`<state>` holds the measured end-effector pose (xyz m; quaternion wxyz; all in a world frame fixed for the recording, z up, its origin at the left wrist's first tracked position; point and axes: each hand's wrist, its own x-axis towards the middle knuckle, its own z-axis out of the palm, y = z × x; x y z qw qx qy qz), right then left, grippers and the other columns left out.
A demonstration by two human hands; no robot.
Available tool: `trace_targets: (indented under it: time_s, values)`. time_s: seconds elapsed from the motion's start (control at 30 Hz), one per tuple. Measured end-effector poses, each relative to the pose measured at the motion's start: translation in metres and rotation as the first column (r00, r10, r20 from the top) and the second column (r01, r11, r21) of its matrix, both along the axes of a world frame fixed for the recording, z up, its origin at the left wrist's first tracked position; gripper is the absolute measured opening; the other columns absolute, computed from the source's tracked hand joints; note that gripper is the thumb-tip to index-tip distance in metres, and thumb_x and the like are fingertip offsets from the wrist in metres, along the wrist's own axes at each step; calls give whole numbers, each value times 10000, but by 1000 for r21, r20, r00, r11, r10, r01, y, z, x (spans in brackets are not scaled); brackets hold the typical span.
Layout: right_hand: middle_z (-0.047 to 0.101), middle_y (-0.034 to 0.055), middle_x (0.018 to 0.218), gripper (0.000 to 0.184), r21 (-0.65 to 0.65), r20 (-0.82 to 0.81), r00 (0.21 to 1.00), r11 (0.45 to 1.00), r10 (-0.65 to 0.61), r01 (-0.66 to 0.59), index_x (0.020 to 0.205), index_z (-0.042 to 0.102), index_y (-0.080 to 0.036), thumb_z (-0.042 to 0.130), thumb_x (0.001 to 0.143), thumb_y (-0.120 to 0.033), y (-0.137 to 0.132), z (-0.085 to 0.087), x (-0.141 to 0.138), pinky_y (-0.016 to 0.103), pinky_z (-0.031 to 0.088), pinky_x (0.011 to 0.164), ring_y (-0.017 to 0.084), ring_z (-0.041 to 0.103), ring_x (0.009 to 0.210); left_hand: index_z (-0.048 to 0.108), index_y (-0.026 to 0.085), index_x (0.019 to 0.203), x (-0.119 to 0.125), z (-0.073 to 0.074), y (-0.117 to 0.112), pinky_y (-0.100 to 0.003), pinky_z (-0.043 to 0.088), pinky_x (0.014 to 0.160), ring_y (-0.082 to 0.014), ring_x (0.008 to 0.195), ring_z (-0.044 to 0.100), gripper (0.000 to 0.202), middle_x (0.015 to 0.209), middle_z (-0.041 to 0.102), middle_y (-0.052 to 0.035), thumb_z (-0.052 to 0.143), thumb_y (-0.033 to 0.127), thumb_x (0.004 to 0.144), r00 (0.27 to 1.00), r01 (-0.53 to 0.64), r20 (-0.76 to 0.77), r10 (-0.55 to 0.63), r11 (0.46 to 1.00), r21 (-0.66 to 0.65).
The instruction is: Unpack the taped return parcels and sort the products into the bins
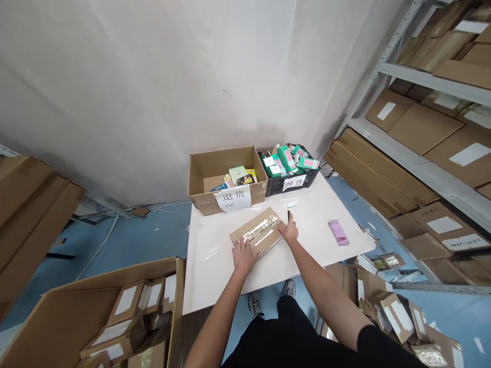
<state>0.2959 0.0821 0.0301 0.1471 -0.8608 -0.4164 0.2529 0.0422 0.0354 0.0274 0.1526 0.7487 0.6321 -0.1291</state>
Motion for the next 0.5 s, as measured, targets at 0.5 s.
trace_targets:
  time_s: [0.5]
  values:
    - [597, 156, 1486, 1037, 173, -164, 985, 984, 57, -28, 1657, 163, -219, 732, 856, -550, -43, -36, -57, 382, 502, 1038, 331, 598, 1353, 317, 138, 1650, -19, -3, 10, -470, 516, 985, -351, 1247, 583, 643, 1503, 534, -244, 266, 400, 1064, 986, -168, 13, 167, 979, 117]
